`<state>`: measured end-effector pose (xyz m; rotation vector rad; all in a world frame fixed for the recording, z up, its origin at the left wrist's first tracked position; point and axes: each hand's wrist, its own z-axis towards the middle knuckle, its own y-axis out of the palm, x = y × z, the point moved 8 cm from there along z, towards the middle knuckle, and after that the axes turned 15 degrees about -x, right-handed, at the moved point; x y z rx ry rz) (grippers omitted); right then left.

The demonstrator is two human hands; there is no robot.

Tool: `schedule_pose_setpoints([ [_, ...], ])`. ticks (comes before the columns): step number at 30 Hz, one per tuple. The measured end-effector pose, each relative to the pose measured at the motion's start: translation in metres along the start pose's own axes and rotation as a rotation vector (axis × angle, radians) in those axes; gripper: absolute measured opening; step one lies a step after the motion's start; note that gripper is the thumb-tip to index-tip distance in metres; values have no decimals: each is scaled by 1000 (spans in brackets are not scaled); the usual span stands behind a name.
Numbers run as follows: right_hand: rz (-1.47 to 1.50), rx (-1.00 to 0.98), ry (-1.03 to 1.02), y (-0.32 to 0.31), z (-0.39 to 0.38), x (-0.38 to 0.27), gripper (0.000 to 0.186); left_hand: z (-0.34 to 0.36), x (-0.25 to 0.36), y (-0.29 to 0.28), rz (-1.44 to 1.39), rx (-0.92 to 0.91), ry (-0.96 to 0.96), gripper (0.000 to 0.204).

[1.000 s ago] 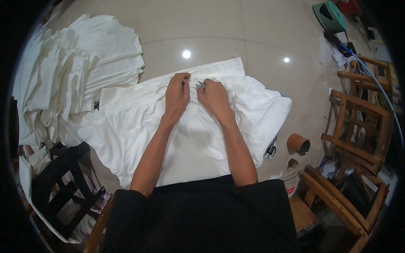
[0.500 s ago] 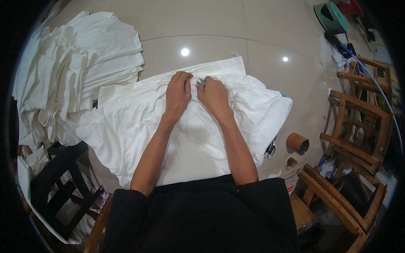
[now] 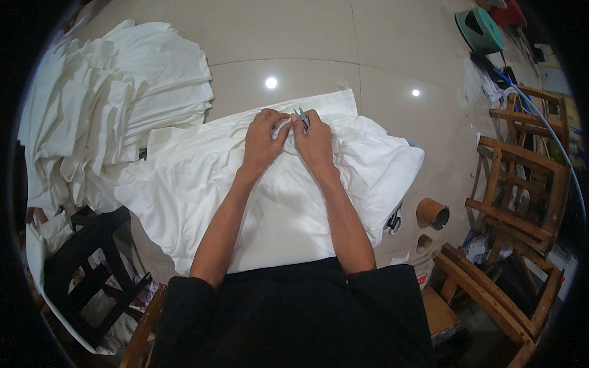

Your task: The person sits on the floor and uses scissors to cut threads and small pieces from a white fabric item. They repeatedly pick up the fabric, cut specific areas, and place the item back down.

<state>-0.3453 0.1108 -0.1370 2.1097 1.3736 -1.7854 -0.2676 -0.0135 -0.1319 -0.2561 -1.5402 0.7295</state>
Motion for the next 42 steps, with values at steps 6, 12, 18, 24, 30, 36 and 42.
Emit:
schedule_pose_setpoints([
  [6, 18, -22, 49, -5, -9, -6, 34, 6, -16, 5, -117, -88, -89, 15],
  [12, -144, -190, 40, 5, -14, -2, 35, 3, -29, 6, -291, -94, -254, 18],
  [18, -223, -228, 18, 7, -8, -12, 36, 4, -30, 7, -291, -64, -244, 18],
  [24, -253, -213, -29, 12, -2, -14, 35, 4, -29, 6, -352, -48, -244, 19],
  [30, -295, -201, -72, 14, 7, -6, 33, 6, -29, 11, -362, -95, -271, 17],
  [36, -33, -150, -21, -2, -1, -14, 36, -54, -16, -51, -655, 318, -176, 20],
  [42, 162, 117, 37, -41, 3, -7, 35, -331, -41, -256, 51, 841, -860, 40],
])
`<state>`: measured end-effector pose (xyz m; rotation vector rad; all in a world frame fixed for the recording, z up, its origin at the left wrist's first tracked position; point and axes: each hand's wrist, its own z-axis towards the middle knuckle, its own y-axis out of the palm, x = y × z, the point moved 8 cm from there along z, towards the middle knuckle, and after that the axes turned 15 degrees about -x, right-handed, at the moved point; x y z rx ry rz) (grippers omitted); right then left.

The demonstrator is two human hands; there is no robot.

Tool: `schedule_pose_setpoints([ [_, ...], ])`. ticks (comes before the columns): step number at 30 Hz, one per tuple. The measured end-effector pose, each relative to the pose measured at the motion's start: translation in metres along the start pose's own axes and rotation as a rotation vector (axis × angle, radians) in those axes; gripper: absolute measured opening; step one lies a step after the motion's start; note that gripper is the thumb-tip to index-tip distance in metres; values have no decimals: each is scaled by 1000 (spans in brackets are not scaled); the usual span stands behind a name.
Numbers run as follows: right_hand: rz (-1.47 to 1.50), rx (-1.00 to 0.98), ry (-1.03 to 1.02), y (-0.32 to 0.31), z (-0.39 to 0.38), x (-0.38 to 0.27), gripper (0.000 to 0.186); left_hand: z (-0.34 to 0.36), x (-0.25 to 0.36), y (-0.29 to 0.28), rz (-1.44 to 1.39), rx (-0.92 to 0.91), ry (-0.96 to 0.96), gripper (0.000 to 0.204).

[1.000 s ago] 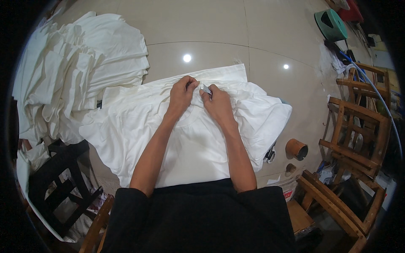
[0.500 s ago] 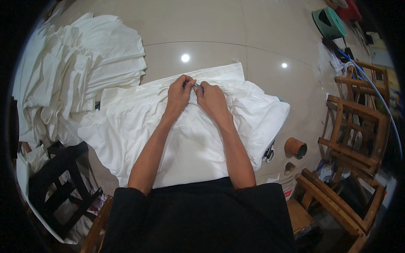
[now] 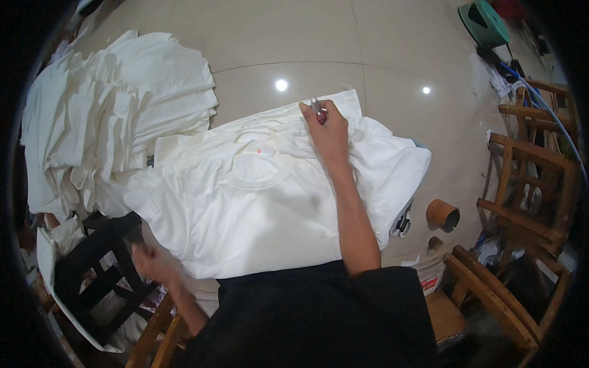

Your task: The person sits on the floor and uses scissors to cut threads and small pieces from a white fabric item. They repeatedly pick up the fabric, cut specific areas, and place the item back down.

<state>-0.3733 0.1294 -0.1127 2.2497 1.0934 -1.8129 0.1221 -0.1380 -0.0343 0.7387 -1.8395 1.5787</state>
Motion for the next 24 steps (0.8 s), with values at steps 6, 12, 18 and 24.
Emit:
schedule_pose_setpoints([
  [6, -358, -197, 17, 37, 4, -3, 32, -25, -74, -157, 477, 370, 30, 47],
  [12, -506, -259, 3, 49, 13, 18, 28, -31, 130, 95, -127, -323, 473, 33],
  [18, -365, -257, -11, 43, 2, 16, 26, -66, 239, 312, -136, -875, 1007, 28],
  [24, -201, -236, -41, 38, -5, 25, 26, -68, 199, 372, -100, -1135, 856, 26],
])
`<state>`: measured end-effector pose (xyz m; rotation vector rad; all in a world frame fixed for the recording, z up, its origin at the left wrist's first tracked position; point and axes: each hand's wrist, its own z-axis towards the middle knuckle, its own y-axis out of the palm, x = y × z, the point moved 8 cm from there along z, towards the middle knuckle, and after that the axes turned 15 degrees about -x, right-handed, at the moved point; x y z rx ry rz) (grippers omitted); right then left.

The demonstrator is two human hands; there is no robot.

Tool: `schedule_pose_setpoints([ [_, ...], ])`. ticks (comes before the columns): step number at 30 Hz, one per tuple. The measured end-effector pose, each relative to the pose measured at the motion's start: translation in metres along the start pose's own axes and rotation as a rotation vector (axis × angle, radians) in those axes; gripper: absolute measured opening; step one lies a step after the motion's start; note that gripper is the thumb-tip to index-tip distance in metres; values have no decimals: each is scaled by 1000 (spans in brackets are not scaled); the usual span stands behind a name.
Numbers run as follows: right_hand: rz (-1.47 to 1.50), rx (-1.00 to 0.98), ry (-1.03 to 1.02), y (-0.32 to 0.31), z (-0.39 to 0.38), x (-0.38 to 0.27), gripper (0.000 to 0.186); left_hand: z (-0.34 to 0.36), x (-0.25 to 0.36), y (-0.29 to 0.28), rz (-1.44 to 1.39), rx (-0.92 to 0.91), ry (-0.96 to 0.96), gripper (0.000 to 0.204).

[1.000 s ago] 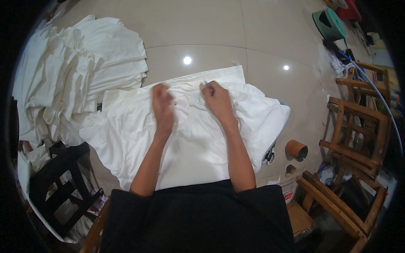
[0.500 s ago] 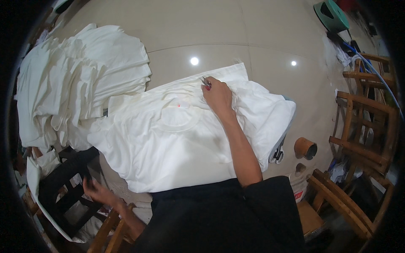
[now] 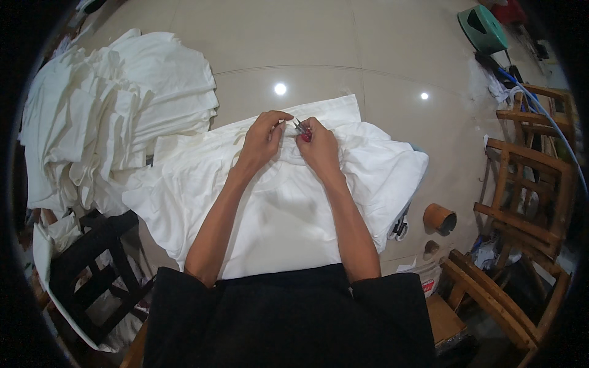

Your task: The person sits on the floor and uses scissors to cut threads and small pieces from a white fabric item. They repeatedly pick up the fabric, cut specific areas, and place the item back down.

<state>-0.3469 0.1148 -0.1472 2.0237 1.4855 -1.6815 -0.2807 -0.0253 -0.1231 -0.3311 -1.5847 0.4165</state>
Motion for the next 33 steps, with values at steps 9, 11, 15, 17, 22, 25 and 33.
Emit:
schedule_pose_setpoints([
  [9, 118, -66, 26, 3, -3, 1, 25, -22, 10, 2, 109, 96, 149, 23],
  [11, 106, -64, 27, 3, 0, 2, 25, -18, 3, 1, 35, 118, 135, 15],
  [15, 104, -77, 44, 2, 0, 2, 27, -15, -13, 2, -131, 132, 18, 7],
  [17, 133, -83, 55, 3, 0, 2, 27, -15, -11, 2, -123, 126, 1, 6],
  [22, 232, -19, 29, -3, -7, -8, 28, -15, -13, 5, -83, 103, -39, 7],
  [25, 236, 68, -65, -8, -17, -17, 30, -16, -13, 5, -61, 108, -43, 7],
  [33, -191, -31, -52, 3, -32, -36, 25, -17, -9, 4, 10, 136, 13, 12],
])
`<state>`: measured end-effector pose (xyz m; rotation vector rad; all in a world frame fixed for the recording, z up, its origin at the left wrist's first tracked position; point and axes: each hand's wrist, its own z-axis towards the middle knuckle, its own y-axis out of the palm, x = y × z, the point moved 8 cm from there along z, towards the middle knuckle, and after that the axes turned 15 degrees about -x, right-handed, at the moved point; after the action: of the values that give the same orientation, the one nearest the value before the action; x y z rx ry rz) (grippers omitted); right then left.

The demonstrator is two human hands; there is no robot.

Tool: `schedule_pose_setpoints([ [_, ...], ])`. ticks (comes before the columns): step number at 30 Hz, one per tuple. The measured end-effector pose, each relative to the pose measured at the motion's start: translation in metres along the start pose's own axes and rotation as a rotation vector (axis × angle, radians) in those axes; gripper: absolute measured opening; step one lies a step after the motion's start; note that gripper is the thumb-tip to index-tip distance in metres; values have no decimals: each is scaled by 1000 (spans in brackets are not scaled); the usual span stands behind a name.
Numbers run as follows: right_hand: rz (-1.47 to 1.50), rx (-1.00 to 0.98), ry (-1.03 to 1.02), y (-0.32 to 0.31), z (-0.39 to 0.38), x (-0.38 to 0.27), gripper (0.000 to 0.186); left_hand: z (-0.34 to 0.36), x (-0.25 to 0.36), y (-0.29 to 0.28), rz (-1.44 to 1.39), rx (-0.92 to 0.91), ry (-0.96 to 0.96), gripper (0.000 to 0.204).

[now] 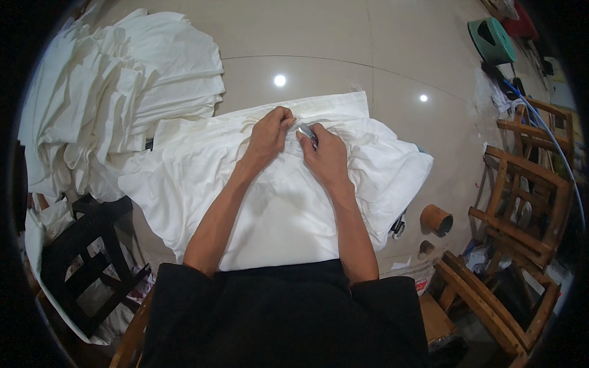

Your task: The person sits on the floor and uses scissors to cut threads and small pieces from a white fabric item. They repeatedly pick up the fabric, cut specific areas, and place the item back down.

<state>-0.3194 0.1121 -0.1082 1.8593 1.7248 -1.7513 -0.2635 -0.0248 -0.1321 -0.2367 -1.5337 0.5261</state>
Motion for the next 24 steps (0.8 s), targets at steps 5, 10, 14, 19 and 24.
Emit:
schedule_pose_setpoints([
  [5, -86, 30, -22, 5, 6, 0, 23, 1, 0, 3, 2, -35, -15, 12],
  [10, -34, 70, 12, -1, 5, 3, 25, 0, -2, 2, -10, -15, -11, 10],
  [14, 200, 251, 22, -33, 8, -8, 29, -8, 2, -1, -24, 5, -25, 6],
  [19, 27, 106, 79, -24, 65, 21, 35, -20, 16, -5, -83, -20, -40, 7],
  [24, 9, -121, 193, -13, 57, 19, 30, -176, 20, -102, 36, 453, -34, 27],
])
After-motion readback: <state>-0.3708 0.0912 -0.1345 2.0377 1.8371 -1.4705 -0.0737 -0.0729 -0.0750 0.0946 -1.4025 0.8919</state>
